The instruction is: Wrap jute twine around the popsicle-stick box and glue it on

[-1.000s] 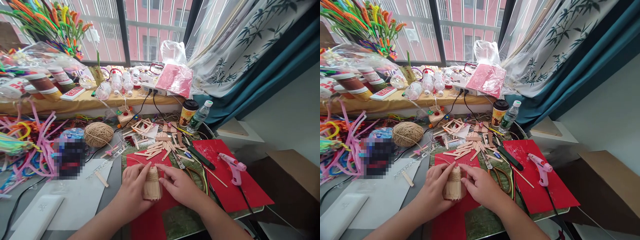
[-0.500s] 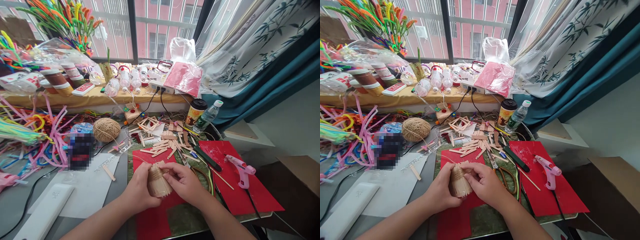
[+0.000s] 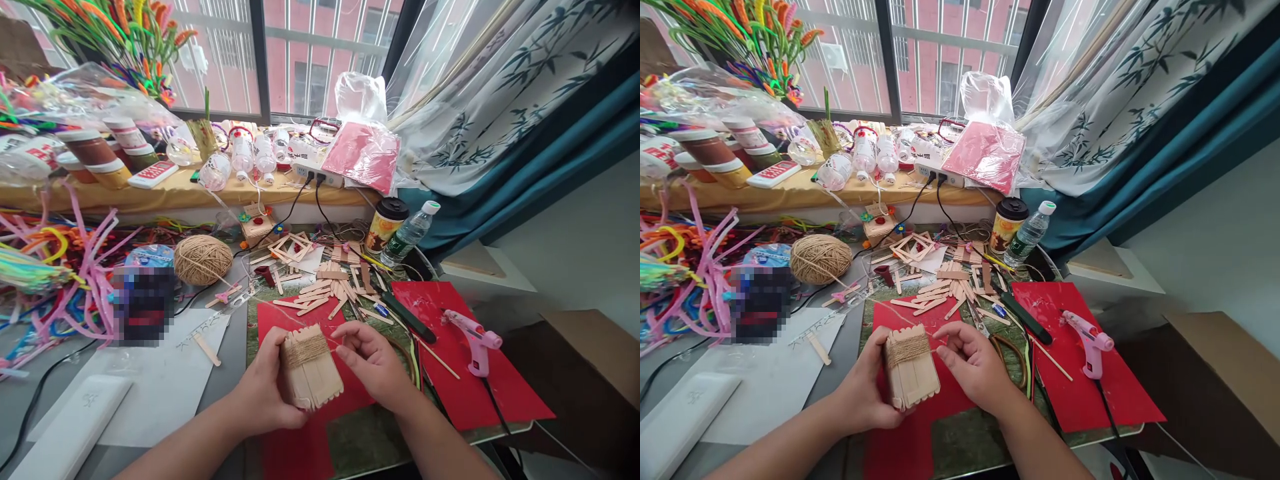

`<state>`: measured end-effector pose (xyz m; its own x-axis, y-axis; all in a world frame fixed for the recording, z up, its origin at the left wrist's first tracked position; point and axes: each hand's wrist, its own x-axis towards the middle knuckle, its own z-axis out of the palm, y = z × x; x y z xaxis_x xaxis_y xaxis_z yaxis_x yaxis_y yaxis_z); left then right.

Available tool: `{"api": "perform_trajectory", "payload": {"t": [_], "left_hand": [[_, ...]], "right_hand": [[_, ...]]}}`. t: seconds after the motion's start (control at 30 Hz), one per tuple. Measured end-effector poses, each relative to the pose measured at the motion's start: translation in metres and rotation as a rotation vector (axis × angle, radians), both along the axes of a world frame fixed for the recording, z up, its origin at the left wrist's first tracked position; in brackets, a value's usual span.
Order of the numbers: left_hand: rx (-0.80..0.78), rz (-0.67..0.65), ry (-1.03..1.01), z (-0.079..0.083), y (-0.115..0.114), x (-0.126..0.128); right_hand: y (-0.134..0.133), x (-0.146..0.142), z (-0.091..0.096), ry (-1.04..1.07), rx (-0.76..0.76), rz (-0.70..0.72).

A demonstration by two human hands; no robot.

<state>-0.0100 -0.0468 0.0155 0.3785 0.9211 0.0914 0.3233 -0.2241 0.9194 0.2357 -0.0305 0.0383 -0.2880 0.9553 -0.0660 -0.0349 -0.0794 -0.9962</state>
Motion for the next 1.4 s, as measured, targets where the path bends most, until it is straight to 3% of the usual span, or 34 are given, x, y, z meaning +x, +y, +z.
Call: {"api": "perform_trajectory", "payload": {"t": [0.23, 0.47, 0.57, 0.7, 0.8, 0.93, 1.03, 1.1, 1.23, 1.4], "left_hand": [[0.023, 0.027, 0.006, -0.004, -0.002, 0.0], [-0.063, -0.125, -0.119, -0.005, 0.001, -0.002], [-0.09, -0.191, -0.142, -0.001, 0.002, 0.002], [-0.07, -0.212, -0.015, 0.006, 0.006, 0.006], [-0.003, -0.214, 0.147, 0.006, 0.013, 0.003], [-0.025, -0.168, 0.282, 0.001, 0.017, -0.01], [0.03, -0.085, 0.321, -0.001, 0.014, -0.018], [0.059, -0.115, 0.318, -0.002, 0.011, -0.017], [0.106, -0.127, 0.318, -0.004, 0.008, -0.006], [0.108, -0.133, 0.369, -0.001, 0.011, -0.002]], "right_hand": [[0.004, -0.005, -0.005, 0.008, -0.057, 0.029], [0.0, -0.014, -0.01, 0.173, -0.145, 0.191], [-0.002, -0.015, -0.011, 0.154, -0.117, 0.171], [-0.004, -0.015, 0.0, -0.059, -0.036, 0.112], [-0.001, -0.014, 0.016, -0.349, 0.077, 0.134], [0.008, -0.02, 0.032, -0.639, 0.219, 0.195], [0.011, -0.035, 0.03, -0.833, 0.345, 0.235], [0.01, -0.048, 0.024, -0.949, 0.427, 0.274], [0.004, -0.062, 0.012, -1.051, 0.508, 0.251], [0.001, -0.039, 0.018, -0.989, 0.587, 0.216]]}}
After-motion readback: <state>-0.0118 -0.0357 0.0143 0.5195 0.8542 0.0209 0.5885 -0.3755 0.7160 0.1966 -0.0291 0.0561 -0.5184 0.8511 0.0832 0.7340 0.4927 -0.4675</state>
